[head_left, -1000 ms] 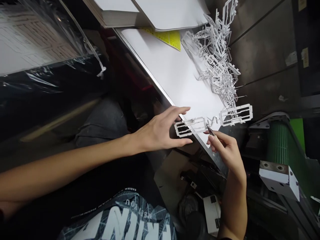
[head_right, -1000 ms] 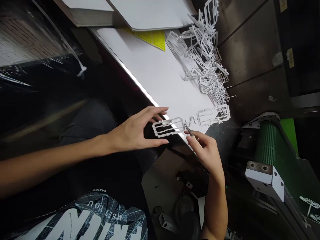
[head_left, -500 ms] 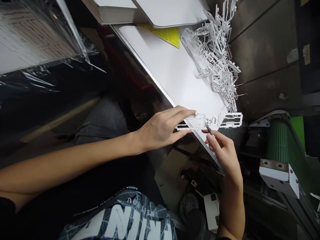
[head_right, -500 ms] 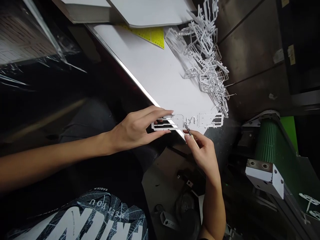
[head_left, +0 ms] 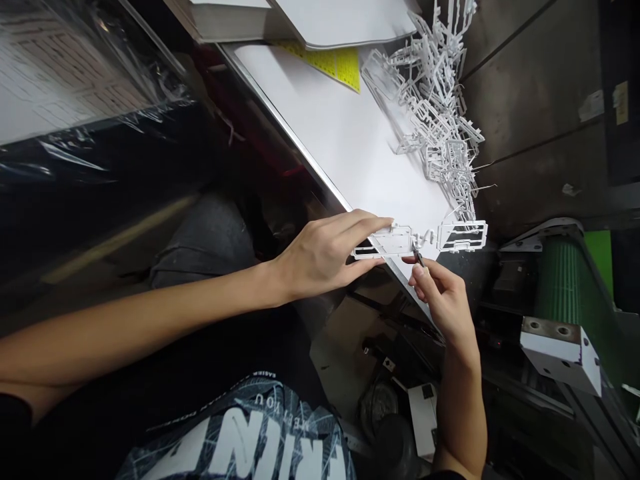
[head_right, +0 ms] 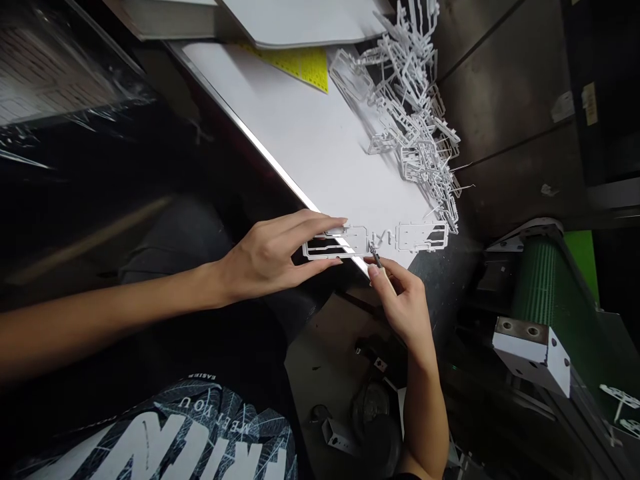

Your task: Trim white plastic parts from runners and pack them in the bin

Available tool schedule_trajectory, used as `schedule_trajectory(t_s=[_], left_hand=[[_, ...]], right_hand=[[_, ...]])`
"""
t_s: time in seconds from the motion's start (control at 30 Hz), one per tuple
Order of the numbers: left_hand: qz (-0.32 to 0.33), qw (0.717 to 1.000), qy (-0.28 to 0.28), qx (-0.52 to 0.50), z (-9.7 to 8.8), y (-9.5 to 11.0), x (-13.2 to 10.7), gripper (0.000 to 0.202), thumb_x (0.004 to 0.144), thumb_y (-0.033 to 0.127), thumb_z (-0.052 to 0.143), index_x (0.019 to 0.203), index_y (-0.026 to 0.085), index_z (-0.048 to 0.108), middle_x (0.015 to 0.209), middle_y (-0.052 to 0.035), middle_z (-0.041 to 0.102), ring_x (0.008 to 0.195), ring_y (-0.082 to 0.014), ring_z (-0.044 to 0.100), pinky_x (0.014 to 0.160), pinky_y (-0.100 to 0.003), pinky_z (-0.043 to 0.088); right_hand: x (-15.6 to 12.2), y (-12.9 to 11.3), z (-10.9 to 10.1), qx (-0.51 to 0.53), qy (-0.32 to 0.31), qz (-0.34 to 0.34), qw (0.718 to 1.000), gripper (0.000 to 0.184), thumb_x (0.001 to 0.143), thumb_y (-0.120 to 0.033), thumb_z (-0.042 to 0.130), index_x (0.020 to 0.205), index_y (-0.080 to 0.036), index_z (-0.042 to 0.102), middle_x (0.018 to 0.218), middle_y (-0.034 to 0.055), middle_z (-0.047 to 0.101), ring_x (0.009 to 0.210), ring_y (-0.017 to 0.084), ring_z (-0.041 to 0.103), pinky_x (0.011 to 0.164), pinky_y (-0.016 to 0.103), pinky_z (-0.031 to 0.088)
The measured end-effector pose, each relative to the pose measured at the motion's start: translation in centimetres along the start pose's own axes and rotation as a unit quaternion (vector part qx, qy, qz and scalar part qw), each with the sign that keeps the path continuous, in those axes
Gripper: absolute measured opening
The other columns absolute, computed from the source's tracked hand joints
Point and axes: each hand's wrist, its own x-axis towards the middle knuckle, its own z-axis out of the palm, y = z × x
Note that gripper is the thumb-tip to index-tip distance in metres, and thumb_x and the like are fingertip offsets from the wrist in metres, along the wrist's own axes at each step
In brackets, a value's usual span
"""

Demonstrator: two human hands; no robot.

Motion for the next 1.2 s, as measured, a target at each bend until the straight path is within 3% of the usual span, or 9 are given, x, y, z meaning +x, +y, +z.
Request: schedule_trajectory(t_s=[0.23,0.43,0.67,0.9,0.97,1.1,1.2], left_hand=[[-0.014,1.0,-0.008,0.0,0.5,-0.2,0.0,0.044,0.104,0.031,0.07,0.144,0.014,0.063,0.135,-0.0139,0.075,0.123,-0.0239,0.075,0.105,-0.036,0.063],[-0.037,0.999,-0.009,-0.014,1.6,-0.7,0.4,0.045,0.1,0.026,0.074,0.141,0.011,0.063,0.135,-0.0144,0.075,0.122,-0.0247,0.075,0.106,-0.037,0.062],[-0.059,0.997,-0.037,-0.012,2.1,-1.6,0.2,0.049,0.097,0.028,0.078,0.142,0.013,0.064,0.134,-0.0131,0.076,0.122,-0.0255,0.074,0.107,-0.038,0.061],[-0.05,0.998,-0.045,-0.013,2.0,-1.9,0.4,0.048,0.099,0.031,0.076,0.142,0.013,0.064,0.133,-0.0143,0.075,0.122,-0.0262,0.073,0.108,-0.04,0.06],[-0.047,0.998,-0.039,0.019,1.5,-2.8,0.9,0.048,0.1,0.032,0.074,0.142,0.012,0.064,0.132,-0.0151,0.075,0.121,-0.0277,0.071,0.108,-0.042,0.059],[-0.058,0.992,-0.022,0.109,0.0,-6.1,2.2,0.05,0.102,0.039,0.069,0.145,0.016,0.062,0.135,-0.0156,0.072,0.127,-0.0333,0.065,0.112,-0.05,0.052],[-0.062,0.986,-0.014,0.155,-0.4,-7.8,2.6,0.059,0.101,0.048,0.068,0.152,0.019,0.056,0.148,-0.0171,0.063,0.139,-0.0382,0.055,0.119,-0.058,0.046]], right_hand=[[-0.1,0.1,0.1,-0.015,0.022,0.011,1.0,0.045,0.1,-0.061,0.07,0.115,-0.021,0.085,0.074,0.0003,0.064,0.062,0.014,0.049,0.059,0.028,0.041],[0.9,1.4,0.8,0.005,0.037,0.003,0.999,0.046,0.099,-0.062,0.069,0.099,-0.019,0.086,0.067,-0.001,0.053,0.06,0.012,0.042,0.056,0.028,0.036],[1.1,2.5,1.5,0.003,0.049,0.014,0.999,0.05,0.099,-0.064,0.067,0.084,-0.017,0.08,0.066,-0.0019,0.048,0.059,0.012,0.039,0.054,0.028,0.032],[0.7,3.2,2.1,0.002,0.073,0.016,0.997,0.05,0.099,-0.066,0.066,0.087,-0.018,0.076,0.067,-0.002,0.051,0.06,0.013,0.045,0.055,0.027,0.035],[0.6,3.2,2.2,0.014,0.122,0.016,0.992,0.046,0.096,-0.065,0.071,0.094,-0.019,0.072,0.071,-0.0025,0.052,0.061,0.013,0.048,0.055,0.026,0.039],[1.1,2.9,2.7,0.03,0.326,-0.026,0.945,0.054,0.079,-0.056,0.091,0.099,-0.025,0.051,0.089,-0.0012,0.058,0.065,0.013,0.055,0.06,0.027,0.051],[2.1,2.9,3.5,-0.014,0.387,-0.016,0.922,0.063,0.075,-0.053,0.095,0.099,-0.028,0.042,0.105,0.0044,0.061,0.067,0.014,0.062,0.065,0.031,0.055]])
